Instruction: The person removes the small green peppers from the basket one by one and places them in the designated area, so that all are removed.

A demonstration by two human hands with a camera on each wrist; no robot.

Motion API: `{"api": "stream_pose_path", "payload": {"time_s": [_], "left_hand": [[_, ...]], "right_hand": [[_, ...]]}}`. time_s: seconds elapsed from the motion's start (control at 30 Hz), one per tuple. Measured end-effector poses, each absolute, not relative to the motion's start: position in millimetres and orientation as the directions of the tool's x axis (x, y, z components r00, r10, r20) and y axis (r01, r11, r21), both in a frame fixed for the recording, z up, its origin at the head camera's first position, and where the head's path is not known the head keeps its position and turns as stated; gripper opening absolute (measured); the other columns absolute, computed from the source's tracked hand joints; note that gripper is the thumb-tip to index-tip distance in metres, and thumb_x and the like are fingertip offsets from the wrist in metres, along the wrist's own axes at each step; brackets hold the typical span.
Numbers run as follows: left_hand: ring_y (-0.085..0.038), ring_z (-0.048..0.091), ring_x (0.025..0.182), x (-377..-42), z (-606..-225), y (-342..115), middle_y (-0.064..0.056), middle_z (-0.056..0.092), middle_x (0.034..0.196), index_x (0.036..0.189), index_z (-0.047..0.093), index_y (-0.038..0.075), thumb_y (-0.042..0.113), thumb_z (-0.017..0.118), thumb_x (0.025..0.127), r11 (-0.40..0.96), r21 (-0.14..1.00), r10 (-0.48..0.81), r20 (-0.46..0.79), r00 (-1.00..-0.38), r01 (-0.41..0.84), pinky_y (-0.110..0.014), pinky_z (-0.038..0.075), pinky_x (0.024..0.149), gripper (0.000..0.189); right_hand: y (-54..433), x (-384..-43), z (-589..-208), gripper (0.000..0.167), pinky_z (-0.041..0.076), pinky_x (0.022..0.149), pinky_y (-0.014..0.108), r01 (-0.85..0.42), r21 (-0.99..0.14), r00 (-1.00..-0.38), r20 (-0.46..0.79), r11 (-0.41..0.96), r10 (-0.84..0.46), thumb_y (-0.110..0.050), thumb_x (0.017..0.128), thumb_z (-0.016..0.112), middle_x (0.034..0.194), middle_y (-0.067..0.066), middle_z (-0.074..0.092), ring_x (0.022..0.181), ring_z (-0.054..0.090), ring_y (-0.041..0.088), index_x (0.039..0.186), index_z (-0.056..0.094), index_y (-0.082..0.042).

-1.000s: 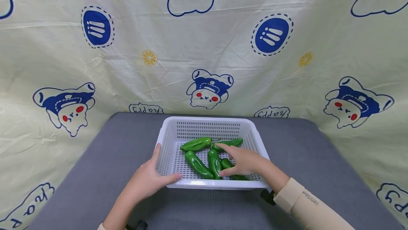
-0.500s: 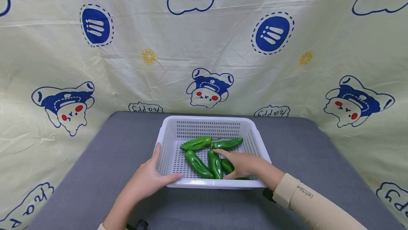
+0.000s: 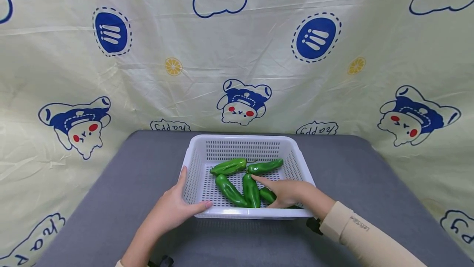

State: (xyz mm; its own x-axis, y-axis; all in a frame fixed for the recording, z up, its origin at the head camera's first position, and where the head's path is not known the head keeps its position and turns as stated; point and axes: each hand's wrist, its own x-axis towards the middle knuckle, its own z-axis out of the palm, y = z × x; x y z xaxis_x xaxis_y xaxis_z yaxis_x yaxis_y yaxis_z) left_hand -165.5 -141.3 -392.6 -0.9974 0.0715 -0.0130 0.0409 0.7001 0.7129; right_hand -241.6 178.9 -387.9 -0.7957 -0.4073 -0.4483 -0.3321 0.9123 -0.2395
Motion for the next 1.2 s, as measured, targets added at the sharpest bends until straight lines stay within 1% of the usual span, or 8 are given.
{"api": "stream_pose_path", "payload": {"time_s": [0.13,0.17,0.33,0.47,0.6,0.73,1.0,1.2], "left_hand": [[-0.032,0.057,0.125,-165,-392,-141,-0.024,0.047,0.149,0.161,0.002,0.015,0.067,0.077,0.071,0.703,0.71,0.068,-0.018,-0.998,0.035,-0.054,0.046,0.099,0.129],[-0.032,0.057,0.126,-165,-392,-140,-0.024,0.047,0.149,0.161,0.002,0.015,0.066,0.077,0.072,0.703,0.71,0.067,-0.018,-0.998,0.034,-0.054,0.046,0.099,0.128],[-0.032,0.057,0.126,-165,-391,-140,-0.024,0.047,0.149,0.161,0.002,0.014,0.066,0.078,0.072,0.705,0.708,0.067,-0.021,-0.998,0.033,-0.055,0.046,0.099,0.128],[-0.033,0.057,0.126,-165,-390,-140,-0.024,0.047,0.149,0.161,0.003,0.012,0.067,0.077,0.072,0.709,0.705,0.067,-0.021,-0.998,0.033,-0.055,0.046,0.1,0.129],[-0.033,0.056,0.126,-164,-389,-140,-0.024,0.046,0.149,0.161,0.002,0.013,0.066,0.077,0.072,0.712,0.701,0.065,-0.028,-0.998,0.026,-0.056,0.046,0.1,0.128],[-0.034,0.056,0.127,-164,-389,-140,-0.024,0.046,0.15,0.161,0.001,0.014,0.07,0.076,0.071,0.716,0.698,0.062,-0.037,-0.997,0.018,-0.056,0.045,0.1,0.13],[-0.033,0.057,0.125,-162,-388,-138,-0.026,0.046,0.149,0.161,0.002,0.012,0.067,0.077,0.072,0.708,0.706,0.063,-0.039,-0.997,0.017,-0.056,0.046,0.1,0.129],[-0.034,0.056,0.127,-162,-388,-138,-0.027,0.046,0.149,0.161,0.002,0.011,0.067,0.078,0.071,0.707,0.707,0.063,-0.035,-0.997,0.019,-0.056,0.045,0.101,0.13]], "right_hand": [[182,-241,-387,0.098,0.049,0.083,0.041,-0.322,-0.26,-0.793,-0.452,0.91,-0.41,-0.052,0.082,0.076,0.117,0.002,0.071,0.082,0.06,0.013,0.157,0.014,-0.045],[183,-240,-387,0.099,0.049,0.085,0.042,-0.313,-0.272,-0.793,-0.452,0.91,-0.408,-0.053,0.081,0.076,0.114,0.003,0.072,0.082,0.061,0.014,0.157,0.013,-0.045],[188,-240,-383,0.102,0.041,0.106,0.054,-0.287,-0.386,-0.804,-0.4,0.877,-0.439,-0.056,0.079,0.077,0.144,0.01,0.055,0.117,0.06,0.023,0.158,0.013,-0.044],[191,-241,-380,0.097,0.038,0.107,0.061,-0.325,-0.462,-0.805,-0.322,0.825,-0.498,-0.057,0.081,0.074,0.157,0.012,0.04,0.131,0.052,0.036,0.158,0.016,-0.042],[192,-242,-379,0.084,0.04,0.104,0.061,-0.362,-0.494,-0.803,-0.265,0.79,-0.533,-0.055,0.087,0.069,0.156,0.012,0.041,0.13,0.052,0.037,0.156,0.026,-0.037],[191,-242,-379,0.078,0.047,0.089,0.05,-0.371,-0.504,-0.808,-0.239,0.78,-0.538,-0.054,0.085,0.072,0.14,0.011,0.052,0.109,0.057,0.027,0.151,0.035,-0.031],[193,-238,-374,0.094,0.044,0.08,0.041,-0.4,-0.539,-0.794,-0.201,0.741,-0.574,-0.039,0.075,0.087,0.118,0.015,0.059,0.093,0.055,0.021,0.147,0.03,-0.02],[198,-238,-366,0.101,0.049,0.084,0.04,-0.386,-0.589,-0.817,-0.14,0.71,-0.56,-0.039,0.069,0.09,0.128,0.013,0.057,0.1,0.06,0.023,0.145,0.025,-0.023]]}}
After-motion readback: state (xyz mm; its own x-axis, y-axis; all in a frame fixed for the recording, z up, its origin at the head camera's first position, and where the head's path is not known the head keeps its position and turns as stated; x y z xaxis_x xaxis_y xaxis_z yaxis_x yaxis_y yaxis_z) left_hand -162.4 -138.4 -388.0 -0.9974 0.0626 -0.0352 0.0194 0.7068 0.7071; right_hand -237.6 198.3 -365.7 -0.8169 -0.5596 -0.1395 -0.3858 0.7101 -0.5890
